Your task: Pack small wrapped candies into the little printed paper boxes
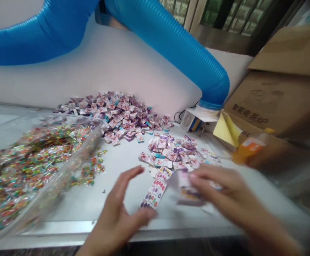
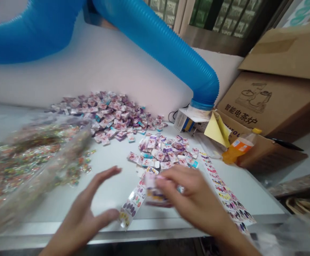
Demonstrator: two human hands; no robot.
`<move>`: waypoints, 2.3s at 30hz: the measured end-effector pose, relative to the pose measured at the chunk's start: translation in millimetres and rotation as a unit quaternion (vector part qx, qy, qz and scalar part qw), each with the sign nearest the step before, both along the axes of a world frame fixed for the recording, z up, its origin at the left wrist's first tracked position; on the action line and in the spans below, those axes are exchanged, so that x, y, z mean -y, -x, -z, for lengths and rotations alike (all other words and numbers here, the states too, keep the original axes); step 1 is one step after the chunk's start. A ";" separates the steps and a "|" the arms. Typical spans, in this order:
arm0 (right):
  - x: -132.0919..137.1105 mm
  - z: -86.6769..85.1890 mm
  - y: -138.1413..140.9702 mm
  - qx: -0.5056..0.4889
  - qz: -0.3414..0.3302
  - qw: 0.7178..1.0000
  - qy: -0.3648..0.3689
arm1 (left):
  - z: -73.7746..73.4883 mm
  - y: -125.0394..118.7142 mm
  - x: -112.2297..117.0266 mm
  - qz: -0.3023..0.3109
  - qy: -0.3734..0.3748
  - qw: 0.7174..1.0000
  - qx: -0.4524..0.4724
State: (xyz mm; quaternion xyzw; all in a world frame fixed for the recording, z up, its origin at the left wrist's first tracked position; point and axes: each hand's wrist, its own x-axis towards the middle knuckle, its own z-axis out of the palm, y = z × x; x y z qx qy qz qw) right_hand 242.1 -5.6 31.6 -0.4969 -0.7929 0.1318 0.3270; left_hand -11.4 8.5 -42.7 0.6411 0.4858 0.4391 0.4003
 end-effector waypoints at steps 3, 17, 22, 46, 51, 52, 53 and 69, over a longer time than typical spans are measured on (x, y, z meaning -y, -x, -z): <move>-18.3 32.1 54.4 -0.079 -0.083 0.991 0.074 | 0.2 -14.8 7.8 0.117 0.103 0.985 0.074; -33.6 86.1 102.1 -0.121 -0.094 0.960 0.232 | 45.2 16.7 10.7 0.104 0.229 0.943 0.217; -38.3 85.8 98.7 -0.179 -0.106 0.927 0.311 | 59.0 21.4 7.3 0.095 0.253 0.942 0.198; -18.5 105.8 102.5 -0.163 -0.116 0.896 0.398 | 74.4 27.8 17.6 0.044 0.342 0.921 0.184; -13.3 123.6 108.4 -0.117 -0.050 0.954 0.273 | 61.6 26.0 19.2 0.090 0.319 0.911 0.244; -13.9 125.4 108.8 -0.112 -0.051 0.958 0.257 | 60.5 26.1 19.7 0.096 0.314 0.911 0.248; -14.9 126.1 108.9 -0.110 -0.060 0.958 0.256 | 60.5 26.3 20.1 0.099 0.312 0.911 0.251; -7.8 137.0 114.1 -0.132 -0.024 0.959 0.248 | 73.4 17.5 20.6 0.000 0.346 0.886 0.309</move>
